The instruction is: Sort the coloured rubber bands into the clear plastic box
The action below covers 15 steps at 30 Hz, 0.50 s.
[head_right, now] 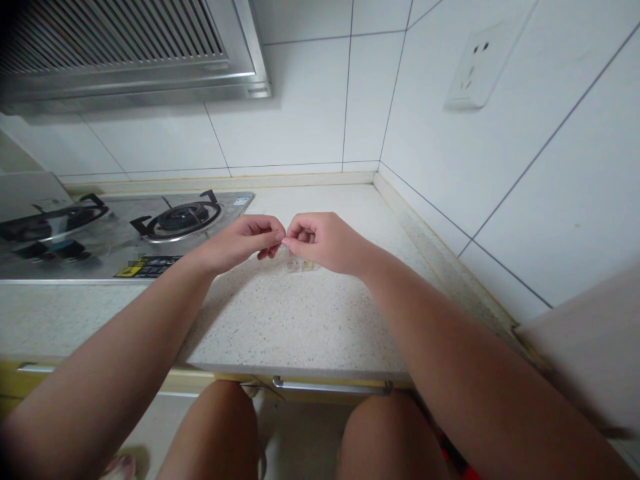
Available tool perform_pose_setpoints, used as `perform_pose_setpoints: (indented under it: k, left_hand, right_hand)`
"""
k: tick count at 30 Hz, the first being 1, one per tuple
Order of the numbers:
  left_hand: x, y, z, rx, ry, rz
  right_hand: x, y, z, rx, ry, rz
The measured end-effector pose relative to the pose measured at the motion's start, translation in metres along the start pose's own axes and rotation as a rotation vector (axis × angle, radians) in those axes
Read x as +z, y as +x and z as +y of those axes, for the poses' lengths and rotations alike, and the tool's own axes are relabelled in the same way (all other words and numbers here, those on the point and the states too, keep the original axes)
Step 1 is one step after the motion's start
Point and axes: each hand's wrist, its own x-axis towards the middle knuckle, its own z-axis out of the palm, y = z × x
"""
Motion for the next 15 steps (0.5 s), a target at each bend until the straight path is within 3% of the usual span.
perform_pose_setpoints:
  k: [15]
  left_hand:
    - [0.0003,-0.0005,0.0014,0.001,0.008,-0.005]
  right_hand:
    - [0.0003,0.0005,0.0016,0.005,0.004,0.010]
